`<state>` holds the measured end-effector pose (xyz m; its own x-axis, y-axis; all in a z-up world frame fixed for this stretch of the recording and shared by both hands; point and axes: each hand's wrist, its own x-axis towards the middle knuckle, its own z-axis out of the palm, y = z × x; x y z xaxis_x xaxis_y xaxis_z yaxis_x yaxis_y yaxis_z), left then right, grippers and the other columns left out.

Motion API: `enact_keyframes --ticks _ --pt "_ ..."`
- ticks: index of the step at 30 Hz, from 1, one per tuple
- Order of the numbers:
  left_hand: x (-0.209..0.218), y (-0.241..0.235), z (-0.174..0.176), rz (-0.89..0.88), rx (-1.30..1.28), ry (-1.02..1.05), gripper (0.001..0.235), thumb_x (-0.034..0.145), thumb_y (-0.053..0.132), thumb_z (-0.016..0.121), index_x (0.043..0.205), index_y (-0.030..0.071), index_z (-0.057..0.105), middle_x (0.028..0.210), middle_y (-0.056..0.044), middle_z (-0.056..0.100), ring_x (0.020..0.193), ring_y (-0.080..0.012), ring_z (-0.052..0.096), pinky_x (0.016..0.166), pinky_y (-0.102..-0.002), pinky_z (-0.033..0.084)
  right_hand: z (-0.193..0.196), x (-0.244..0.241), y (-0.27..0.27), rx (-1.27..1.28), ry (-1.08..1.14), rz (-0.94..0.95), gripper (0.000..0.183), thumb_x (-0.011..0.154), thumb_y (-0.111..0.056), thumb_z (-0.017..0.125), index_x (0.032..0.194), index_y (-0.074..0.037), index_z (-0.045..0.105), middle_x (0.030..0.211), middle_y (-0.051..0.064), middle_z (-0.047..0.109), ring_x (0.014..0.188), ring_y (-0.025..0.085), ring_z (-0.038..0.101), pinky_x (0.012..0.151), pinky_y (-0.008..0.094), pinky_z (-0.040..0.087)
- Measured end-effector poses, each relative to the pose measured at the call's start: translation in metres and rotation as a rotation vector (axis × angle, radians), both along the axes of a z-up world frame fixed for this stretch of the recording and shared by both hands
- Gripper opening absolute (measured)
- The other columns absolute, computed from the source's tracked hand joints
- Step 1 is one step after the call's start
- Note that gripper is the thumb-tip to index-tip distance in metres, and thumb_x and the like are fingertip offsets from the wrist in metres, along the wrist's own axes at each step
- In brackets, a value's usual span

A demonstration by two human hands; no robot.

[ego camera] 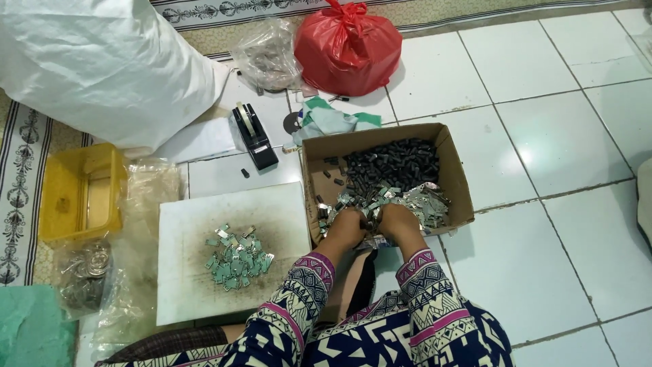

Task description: Picking small metal parts from a box and arranging them on a white board.

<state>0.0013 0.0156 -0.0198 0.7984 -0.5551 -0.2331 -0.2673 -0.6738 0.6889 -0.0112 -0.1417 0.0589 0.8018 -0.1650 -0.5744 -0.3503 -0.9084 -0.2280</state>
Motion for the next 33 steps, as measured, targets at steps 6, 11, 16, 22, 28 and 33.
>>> enact_keyframes --ticks 6,11,16,22,28,33 --pt "-0.001 0.005 0.028 0.041 -0.039 -0.051 0.019 0.085 0.009 0.069 0.1 0.0 0.078 0.091 -0.022 0.072 0.093 -0.038 0.074 0.08 -0.041 0.062 0.006 -0.002 0.0 0.051 -0.026 0.024 0.032 0.083 -0.011 0.065 0.111 -0.004 0.08 0.11 0.025 0.076 0.114 0.044 0.069 0.096 0.051 0.056" --pt "-0.004 0.006 0.036 0.087 -0.04 -0.073 0.02 0.089 0.006 0.064 0.103 -0.002 0.077 0.088 -0.021 0.072 0.088 -0.0354 0.074 0.075 -0.039 0.062 -0.024 0.005 -0.011 0.054 -0.026 0.036 0.03 0.079 -0.014 0.072 0.107 -0.006 0.081 0.107 0.023 0.077 0.112 0.043 0.07 0.094 0.05 0.056" --pt "-0.005 0.007 0.049 0.122 -0.033 -0.066 0.027 0.089 0.005 0.061 0.111 0.0 0.075 0.096 -0.02 0.072 0.094 -0.0336 0.072 0.081 -0.04 0.061 -0.025 0.004 -0.011 0.058 0.008 0.031 0.026 0.077 -0.02 0.077 0.101 -0.01 0.083 0.105 0.021 0.078 0.111 0.043 0.071 0.093 0.048 0.057" --pt "-0.012 0.007 0.073 0.065 -0.092 -0.159 0.039 0.083 0.003 0.061 0.121 0.004 0.071 0.112 -0.018 0.067 0.115 -0.0384 0.063 0.11 -0.047 0.044 -0.031 0.006 -0.02 0.108 -0.042 -0.022 0.028 0.077 -0.018 0.077 0.104 -0.013 0.083 0.104 0.019 0.079 0.11 0.042 0.071 0.092 0.046 0.057" --pt "-0.008 -0.003 0.049 0.204 -0.423 0.039 0.045 0.088 0.005 0.068 0.133 0.002 0.066 0.104 -0.02 0.074 0.103 -0.0371 0.071 0.087 -0.042 0.061 -0.063 0.016 -0.046 0.459 -0.138 -0.285 0.035 0.068 -0.015 0.091 0.102 -0.008 0.082 0.099 0.018 0.079 0.099 0.035 0.075 0.082 0.042 0.061" --pt "-0.006 -0.005 0.053 0.342 -0.575 0.22 0.051 0.092 0.007 0.071 0.141 0.004 0.06 0.111 -0.028 0.072 0.107 -0.0403 0.071 0.082 -0.044 0.063 -0.041 0.011 -0.045 0.901 -0.201 -0.564 0.039 0.073 0.002 0.084 0.11 0.009 0.073 0.094 0.017 0.073 0.083 0.021 0.072 0.073 0.031 0.063"
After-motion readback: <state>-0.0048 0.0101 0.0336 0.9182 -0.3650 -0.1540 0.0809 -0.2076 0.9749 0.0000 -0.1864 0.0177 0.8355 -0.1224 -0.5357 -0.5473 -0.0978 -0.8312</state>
